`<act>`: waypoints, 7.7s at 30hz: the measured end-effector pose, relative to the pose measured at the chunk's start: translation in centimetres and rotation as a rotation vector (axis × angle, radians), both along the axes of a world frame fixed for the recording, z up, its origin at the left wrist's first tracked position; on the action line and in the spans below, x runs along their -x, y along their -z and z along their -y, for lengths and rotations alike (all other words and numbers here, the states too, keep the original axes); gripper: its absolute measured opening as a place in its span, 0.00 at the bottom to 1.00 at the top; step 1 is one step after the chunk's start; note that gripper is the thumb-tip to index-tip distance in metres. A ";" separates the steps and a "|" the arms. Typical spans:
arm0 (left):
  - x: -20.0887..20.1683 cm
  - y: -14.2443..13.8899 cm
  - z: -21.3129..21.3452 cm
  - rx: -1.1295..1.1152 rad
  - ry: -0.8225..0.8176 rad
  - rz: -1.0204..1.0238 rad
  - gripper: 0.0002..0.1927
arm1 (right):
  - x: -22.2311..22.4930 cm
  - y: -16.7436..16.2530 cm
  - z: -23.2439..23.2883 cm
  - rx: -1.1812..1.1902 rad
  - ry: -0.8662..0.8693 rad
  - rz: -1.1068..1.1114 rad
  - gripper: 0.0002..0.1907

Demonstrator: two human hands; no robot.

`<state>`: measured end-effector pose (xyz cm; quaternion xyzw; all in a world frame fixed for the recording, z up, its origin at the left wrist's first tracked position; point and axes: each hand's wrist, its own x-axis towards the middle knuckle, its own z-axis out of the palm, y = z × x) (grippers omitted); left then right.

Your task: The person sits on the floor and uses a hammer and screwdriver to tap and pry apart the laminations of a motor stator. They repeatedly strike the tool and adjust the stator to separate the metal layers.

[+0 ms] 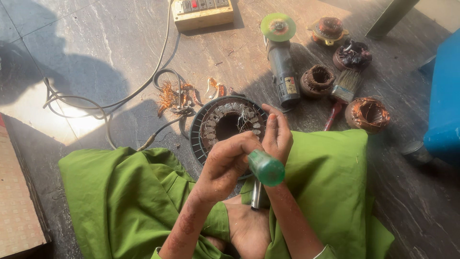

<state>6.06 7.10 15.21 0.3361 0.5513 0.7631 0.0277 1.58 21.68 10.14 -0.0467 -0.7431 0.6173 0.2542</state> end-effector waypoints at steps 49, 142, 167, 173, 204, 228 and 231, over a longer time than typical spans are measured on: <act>-0.7 -2.7 -3.1 0.037 -0.607 -0.013 0.08 | 0.8 -0.6 0.5 0.043 -0.016 0.060 0.16; 2.9 -2.5 -1.6 0.360 -0.517 -0.415 0.16 | -10.1 -17.9 -14.3 -0.084 -0.288 0.089 0.18; 2.8 -1.6 -1.4 0.369 -0.548 -0.418 0.13 | -12.7 -22.1 -14.7 -0.568 -0.197 0.129 0.26; 3.2 -1.5 -1.1 0.346 -0.511 -0.441 0.14 | -11.2 -22.0 -14.5 -0.708 -0.286 0.040 0.26; 3.0 0.0 -2.0 0.430 -0.587 -0.486 0.13 | -15.3 -15.2 -19.5 -0.323 -0.105 0.142 0.17; 3.8 1.0 0.8 0.426 -0.692 -0.424 0.09 | -15.7 -16.0 -11.6 -0.106 -0.093 -0.082 0.27; 3.8 1.6 1.2 0.434 -0.648 -0.420 0.09 | -13.8 -13.9 -8.8 -0.314 -0.135 0.003 0.27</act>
